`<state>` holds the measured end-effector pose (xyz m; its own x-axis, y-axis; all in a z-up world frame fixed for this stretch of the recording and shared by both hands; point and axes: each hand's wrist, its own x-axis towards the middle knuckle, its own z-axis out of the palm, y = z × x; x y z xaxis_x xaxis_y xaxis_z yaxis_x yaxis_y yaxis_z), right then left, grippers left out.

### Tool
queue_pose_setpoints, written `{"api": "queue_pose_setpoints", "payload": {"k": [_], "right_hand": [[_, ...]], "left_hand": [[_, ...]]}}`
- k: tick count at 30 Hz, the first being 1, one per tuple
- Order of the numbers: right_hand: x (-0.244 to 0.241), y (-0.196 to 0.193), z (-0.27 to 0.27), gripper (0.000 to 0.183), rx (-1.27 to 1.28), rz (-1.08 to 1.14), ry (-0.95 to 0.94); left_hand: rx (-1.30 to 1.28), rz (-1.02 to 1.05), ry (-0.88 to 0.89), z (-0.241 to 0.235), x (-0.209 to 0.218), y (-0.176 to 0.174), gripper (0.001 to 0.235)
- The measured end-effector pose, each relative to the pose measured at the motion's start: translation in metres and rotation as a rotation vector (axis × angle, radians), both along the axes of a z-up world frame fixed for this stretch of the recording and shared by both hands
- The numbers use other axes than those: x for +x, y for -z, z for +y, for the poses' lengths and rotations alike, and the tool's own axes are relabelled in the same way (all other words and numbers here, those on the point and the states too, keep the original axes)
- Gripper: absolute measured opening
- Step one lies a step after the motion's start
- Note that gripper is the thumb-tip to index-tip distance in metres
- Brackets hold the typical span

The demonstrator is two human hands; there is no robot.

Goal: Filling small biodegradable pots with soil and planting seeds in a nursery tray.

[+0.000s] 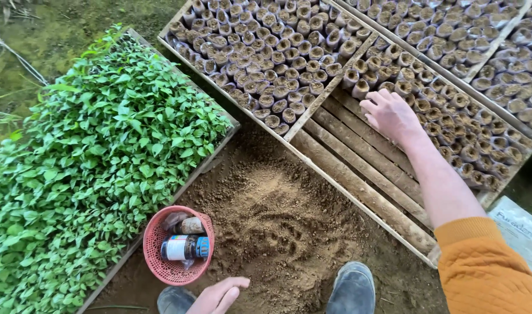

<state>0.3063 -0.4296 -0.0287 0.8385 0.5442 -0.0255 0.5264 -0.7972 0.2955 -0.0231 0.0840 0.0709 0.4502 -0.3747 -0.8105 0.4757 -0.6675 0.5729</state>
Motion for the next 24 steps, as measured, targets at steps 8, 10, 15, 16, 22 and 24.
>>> {"api": "queue_pose_setpoints", "payload": {"k": [8,10,15,16,22,24], "right_hand": [[0.008,0.069,-0.025,0.049,0.346,-0.344,0.120],[0.006,0.070,-0.021,0.055,0.419,-0.372,0.152],[-0.002,0.069,-0.002,0.039,0.421,-0.545,0.239],[-0.005,0.063,0.005,0.039,0.424,-0.547,0.241],[-0.013,0.057,0.023,0.031,0.408,-0.521,0.441],[-0.011,0.053,0.026,0.031,0.409,-0.549,0.454]], "left_hand": [[0.053,0.069,0.135,0.035,-0.019,0.017,0.055],[0.030,0.095,0.194,0.039,-0.018,0.022,0.055],[-0.062,0.198,0.417,0.048,-0.012,0.027,0.056],[-0.058,0.197,0.418,0.048,-0.008,0.026,0.056],[0.095,-0.046,0.468,-0.035,0.022,-0.043,0.043],[0.255,-0.120,0.480,-0.055,0.016,-0.016,0.064]]}}
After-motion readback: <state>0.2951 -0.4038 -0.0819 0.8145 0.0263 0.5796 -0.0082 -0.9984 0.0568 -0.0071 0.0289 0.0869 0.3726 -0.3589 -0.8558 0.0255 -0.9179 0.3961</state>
